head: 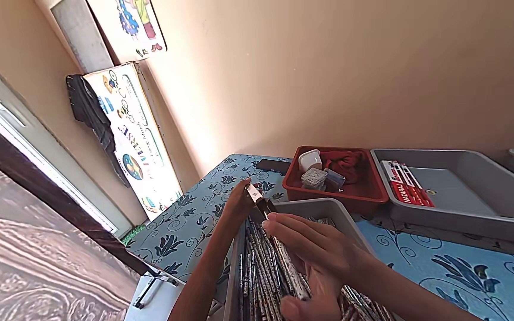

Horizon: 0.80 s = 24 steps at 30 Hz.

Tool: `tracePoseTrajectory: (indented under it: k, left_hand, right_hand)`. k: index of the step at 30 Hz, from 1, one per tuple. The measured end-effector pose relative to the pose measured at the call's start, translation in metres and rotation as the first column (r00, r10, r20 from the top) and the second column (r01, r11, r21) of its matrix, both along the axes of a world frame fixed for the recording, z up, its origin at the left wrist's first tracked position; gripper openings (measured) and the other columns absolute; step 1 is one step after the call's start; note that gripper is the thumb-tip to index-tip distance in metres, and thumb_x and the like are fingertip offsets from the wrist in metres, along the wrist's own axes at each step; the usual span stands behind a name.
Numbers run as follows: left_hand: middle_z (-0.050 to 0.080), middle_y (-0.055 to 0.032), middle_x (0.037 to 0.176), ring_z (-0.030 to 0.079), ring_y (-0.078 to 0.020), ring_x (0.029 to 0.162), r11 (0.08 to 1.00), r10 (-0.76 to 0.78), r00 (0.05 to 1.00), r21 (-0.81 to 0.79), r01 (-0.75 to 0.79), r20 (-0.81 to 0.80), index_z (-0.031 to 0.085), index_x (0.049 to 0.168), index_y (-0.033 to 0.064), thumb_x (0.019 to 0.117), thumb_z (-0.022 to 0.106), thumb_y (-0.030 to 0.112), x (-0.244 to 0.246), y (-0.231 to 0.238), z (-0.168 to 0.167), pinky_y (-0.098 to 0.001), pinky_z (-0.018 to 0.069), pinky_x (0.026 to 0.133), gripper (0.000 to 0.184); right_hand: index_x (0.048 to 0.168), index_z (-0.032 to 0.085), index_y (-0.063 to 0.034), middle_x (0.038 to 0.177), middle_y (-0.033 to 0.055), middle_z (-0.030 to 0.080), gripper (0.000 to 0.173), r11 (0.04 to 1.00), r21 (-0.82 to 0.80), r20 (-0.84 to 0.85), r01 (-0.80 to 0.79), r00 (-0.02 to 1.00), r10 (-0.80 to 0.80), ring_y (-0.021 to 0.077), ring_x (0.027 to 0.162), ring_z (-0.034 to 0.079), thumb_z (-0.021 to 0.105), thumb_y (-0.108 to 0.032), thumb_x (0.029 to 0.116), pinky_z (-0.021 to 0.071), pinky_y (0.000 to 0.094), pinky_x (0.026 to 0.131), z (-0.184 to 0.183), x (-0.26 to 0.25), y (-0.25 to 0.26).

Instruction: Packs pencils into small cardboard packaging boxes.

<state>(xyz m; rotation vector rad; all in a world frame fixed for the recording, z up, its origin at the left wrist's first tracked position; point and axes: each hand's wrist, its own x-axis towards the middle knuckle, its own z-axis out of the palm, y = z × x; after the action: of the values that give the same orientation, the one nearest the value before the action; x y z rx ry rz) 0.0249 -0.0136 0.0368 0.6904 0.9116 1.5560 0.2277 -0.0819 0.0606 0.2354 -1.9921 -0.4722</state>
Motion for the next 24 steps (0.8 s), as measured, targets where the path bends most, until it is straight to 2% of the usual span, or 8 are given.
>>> tracePoseTrajectory:
  k: [2, 4, 6, 10, 13, 16, 19, 24]
  left_hand:
    - [0.064, -0.0055, 0.081, 0.066, -0.0112, 0.064, 1.000, 0.019, 1.000, 0.018, -0.019, 0.004, 0.052, 0.108, 0.0066, 0.1096, 0.042, 0.021, 0.002, -0.003, 0.000, -0.0226, 0.0559, 0.058, 0.017]
    - [0.063, -0.0032, 0.084, 0.065, -0.0091, 0.067, 0.998, 0.031, 0.998, 0.053, -0.028, -0.050, 0.052, 0.112, 0.0081, 0.1095, 0.042, 0.020, 0.007, -0.015, 0.004, -0.0213, 0.0561, 0.062, 0.016]
    - [0.063, -0.0020, 0.088, 0.065, -0.0079, 0.072, 0.997, 0.026, 0.997, 0.080, -0.020, -0.079, 0.052, 0.116, 0.0085, 0.1103, 0.039, 0.020, 0.009, -0.024, 0.006, -0.0208, 0.0559, 0.066, 0.018]
    - [0.064, -0.0021, 0.079, 0.065, -0.0083, 0.065, 0.998, 0.023, 1.000, 0.065, -0.023, 0.002, 0.054, 0.105, 0.0086, 0.1100, 0.039, 0.020, 0.005, -0.013, 0.002, -0.0201, 0.0558, 0.060, 0.020]
    - [0.064, -0.0031, 0.080, 0.066, -0.0094, 0.065, 0.998, -0.024, 0.999, 0.061, 0.022, 0.033, 0.052, 0.107, 0.0079, 0.1103, 0.039, 0.021, -0.003, 0.001, -0.007, -0.0219, 0.0566, 0.062, 0.019]
    - [0.065, -0.0028, 0.081, 0.066, -0.0088, 0.066, 0.998, -0.033, 0.999, 0.060, 0.033, 0.002, 0.053, 0.110, 0.0081, 0.1099, 0.040, 0.023, -0.003, -0.002, -0.008, -0.0207, 0.0561, 0.061, 0.019]
    - [0.063, 0.0002, 0.084, 0.065, -0.0056, 0.069, 0.999, -0.006, 0.999, 0.033, 0.008, -0.044, 0.053, 0.111, 0.0119, 0.1099, 0.040, 0.024, 0.004, -0.016, 0.001, -0.0185, 0.0546, 0.064, 0.018]
    - [0.065, -0.0005, 0.083, 0.066, -0.0073, 0.069, 0.998, -0.013, 0.999, 0.059, 0.015, -0.029, 0.055, 0.107, 0.0122, 0.1083, 0.043, 0.025, -0.001, -0.004, -0.008, -0.0207, 0.0552, 0.062, 0.018]
  right_hand:
    - [0.146, 0.044, -0.0207, 0.111, 0.0181, 0.064, 0.042, 0.996, 0.033, -0.031, 0.077, 0.997, -0.076, 0.0253, 0.099, 0.068, 0.042, -0.005, 0.1068, 0.0521, 0.0328, 0.098, 0.002, -0.003, -0.001]
    - [0.142, 0.047, -0.0173, 0.105, 0.0167, 0.065, 0.041, 0.990, 0.043, -0.069, 0.137, 0.989, -0.134, 0.0241, 0.085, 0.064, 0.047, -0.001, 0.1039, 0.0517, 0.0317, 0.082, 0.006, -0.004, -0.003]
    - [0.137, 0.049, -0.0134, 0.103, 0.0158, 0.065, 0.035, 0.975, 0.042, -0.083, 0.217, 0.974, -0.213, 0.0234, 0.081, 0.062, 0.049, -0.002, 0.1043, 0.0505, 0.0307, 0.075, 0.009, -0.006, -0.003]
    - [0.123, 0.066, -0.0071, 0.111, 0.0153, 0.071, 0.025, 0.941, -0.020, -0.057, 0.338, 0.939, -0.339, 0.0237, 0.091, 0.067, 0.055, -0.005, 0.1010, 0.0523, 0.0298, 0.080, 0.008, -0.009, 0.004]
    - [0.128, 0.066, -0.0107, 0.122, 0.0161, 0.068, 0.029, 0.931, -0.074, -0.037, 0.358, 0.932, -0.362, 0.0236, 0.105, 0.065, 0.055, -0.010, 0.1015, 0.0505, 0.0289, 0.089, 0.002, -0.004, 0.003]
    - [0.122, 0.067, -0.0103, 0.112, 0.0137, 0.068, 0.024, 0.941, -0.046, -0.044, 0.335, 0.941, -0.336, 0.0227, 0.104, 0.064, 0.054, -0.011, 0.1012, 0.0491, 0.0289, 0.093, 0.001, 0.003, -0.004]
    - [0.112, 0.071, -0.0110, 0.113, 0.0146, 0.068, 0.020, 0.913, -0.048, -0.016, 0.406, 0.913, -0.407, 0.0232, 0.103, 0.064, 0.055, -0.010, 0.1002, 0.0487, 0.0290, 0.089, 0.003, 0.003, -0.009]
    - [0.108, 0.077, -0.0109, 0.113, 0.0149, 0.070, 0.023, 0.859, -0.137, -0.013, 0.494, 0.866, -0.500, 0.0257, 0.101, 0.066, 0.057, -0.017, 0.1000, 0.0509, 0.0324, 0.085, 0.003, 0.004, -0.006]
